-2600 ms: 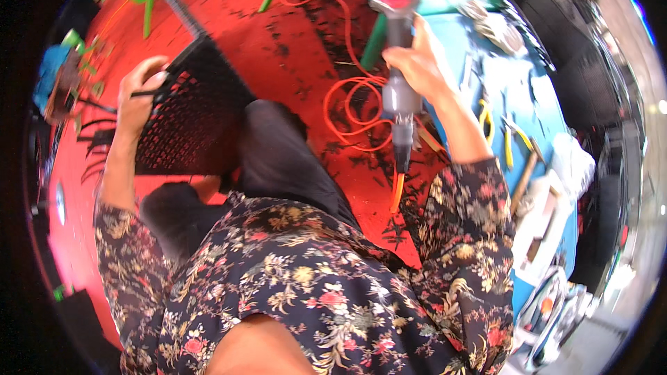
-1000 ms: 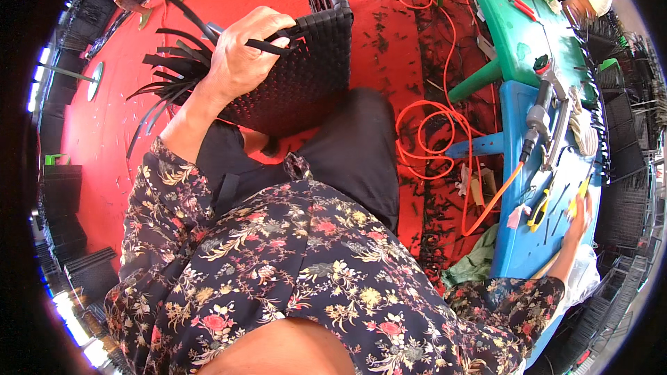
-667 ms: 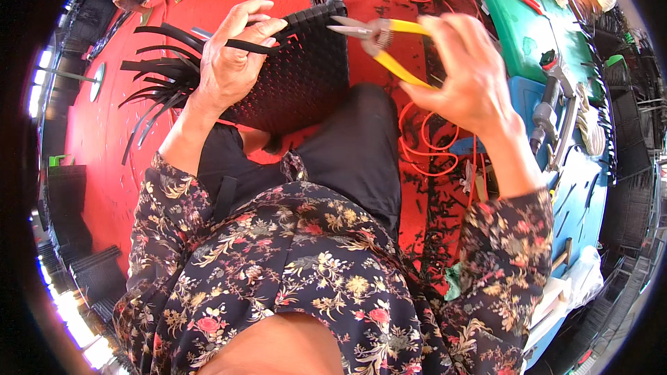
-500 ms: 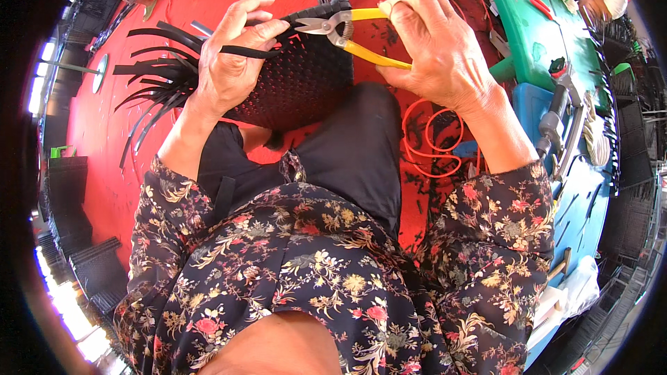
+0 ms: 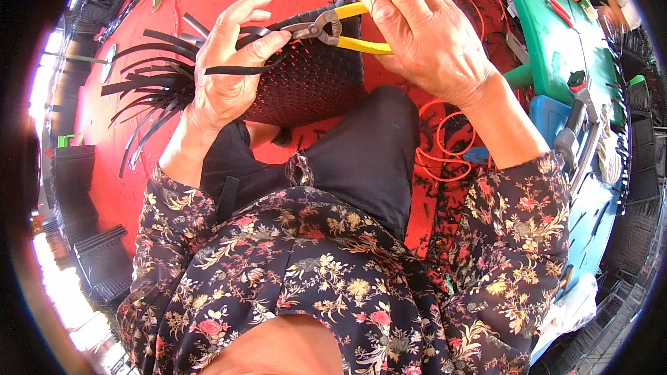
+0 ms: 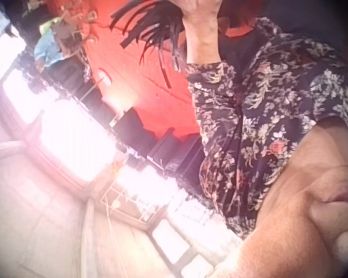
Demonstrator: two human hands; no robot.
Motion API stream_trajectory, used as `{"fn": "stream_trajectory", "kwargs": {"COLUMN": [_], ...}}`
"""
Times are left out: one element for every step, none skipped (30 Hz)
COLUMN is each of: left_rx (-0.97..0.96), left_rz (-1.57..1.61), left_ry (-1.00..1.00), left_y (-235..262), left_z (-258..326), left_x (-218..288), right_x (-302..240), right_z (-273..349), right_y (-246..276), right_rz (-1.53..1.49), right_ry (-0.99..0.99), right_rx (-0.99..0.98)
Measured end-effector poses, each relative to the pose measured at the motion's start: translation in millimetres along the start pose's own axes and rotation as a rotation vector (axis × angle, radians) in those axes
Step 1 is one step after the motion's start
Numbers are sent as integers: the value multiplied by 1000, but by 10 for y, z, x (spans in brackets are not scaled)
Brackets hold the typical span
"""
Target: The person weaves black plastic strips onto a wicker chair frame and secures them using a pneumatic stapler, a hammer, and pliers.
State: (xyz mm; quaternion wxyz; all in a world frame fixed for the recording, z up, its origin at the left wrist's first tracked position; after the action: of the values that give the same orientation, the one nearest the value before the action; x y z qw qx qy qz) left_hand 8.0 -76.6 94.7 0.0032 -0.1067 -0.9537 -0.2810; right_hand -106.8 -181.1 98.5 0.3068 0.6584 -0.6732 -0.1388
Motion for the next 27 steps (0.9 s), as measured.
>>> {"fn": "stream_trajectory", "kwargs": {"left_rx": [22,21,20,19,-2,-25,-49,-30,-35,-41,-46,-28,-28,-28,-27,-21,-15,-5,10,25,40,39,0,-41,-79,-39,-61], "left_rz": [-20,-20,-21,-22,-22,-19,-15,-19,-15,-10,-5,11,9,8,7,40,73,107,139,172,212,217,182,144,121,113,99], "left_ry": [-55,-64,-72,-80,-73,-64,-55,-89,-65,-40,-16,-1,-7,-13,-22,65,151,231,285,338,396,405,381,363,337,340,340], "left_y": [16,16,15,16,6,5,-4,-1,-5,-8,-16,0,3,6,-1,7,18,20,33,37,11,-7,-27,-33,-58,-44,-62], "left_z": [-4,-4,0,1,-2,-1,5,6,5,-8,-15,-34,-24,-1,1,-15,-24,-48,-40,-22,-15,-19,-3,-3,-12,-14,3], "left_x": [32,35,40,48,52,73,80,84,72,66,58,50,46,37,31,-33,-78,-130,-174,-219,-273,-288,-277,-272,-270,-276,-281], "right_x": [-6,-10,-14,-16,-18,-31,-39,-29,-15,-6,-8,-9,-11,1,28,50,84,112,118,178,269,359,425,481,540,629,716], "right_z": [-10,-11,-7,-6,-13,-15,-18,-19,-9,6,23,25,31,49,84,130,190,261,340,477,645,864,1127,1333,1546,1804,2095], "right_y": [0,-4,-17,-26,-33,-31,-33,-50,-69,-87,-90,-83,-73,-59,-49,-34,10,85,138,177,234,312,395,541,744,960,1200], "right_rz": [-2,-5,-8,-11,-15,-20,-25,-34,-44,-54,-66,-75,-83,-96,-108,-119,-132,-140,-158,-140,-118,-75,-38,20,94,147,201], "right_ry": [6,4,2,1,4,6,7,-3,-14,-26,-37,-44,-52,-74,-97,-120,-171,-219,-260,-355,-444,-584,-724,-765,-811,-936,-1062], "right_rx": [1,2,5,7,6,3,-1,-13,-28,-43,-46,-46,-46,-42,-38,-33,-11,15,37,33,-6,-38,-68,-86,-104,-105,-101]}}
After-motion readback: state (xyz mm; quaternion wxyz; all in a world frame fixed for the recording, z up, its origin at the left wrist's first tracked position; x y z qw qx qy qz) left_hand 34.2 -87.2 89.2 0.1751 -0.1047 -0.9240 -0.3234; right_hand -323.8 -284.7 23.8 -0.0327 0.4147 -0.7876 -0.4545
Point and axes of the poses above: each hand's wrist, its own z-axis away from the middle knuckle, its own y-axis out of the back of the hand, x = y × z, the point moved 10 cm from there along -z, towards the middle knuckle, and after that the axes turned 11 degrees about x, right-handed, at the moved point
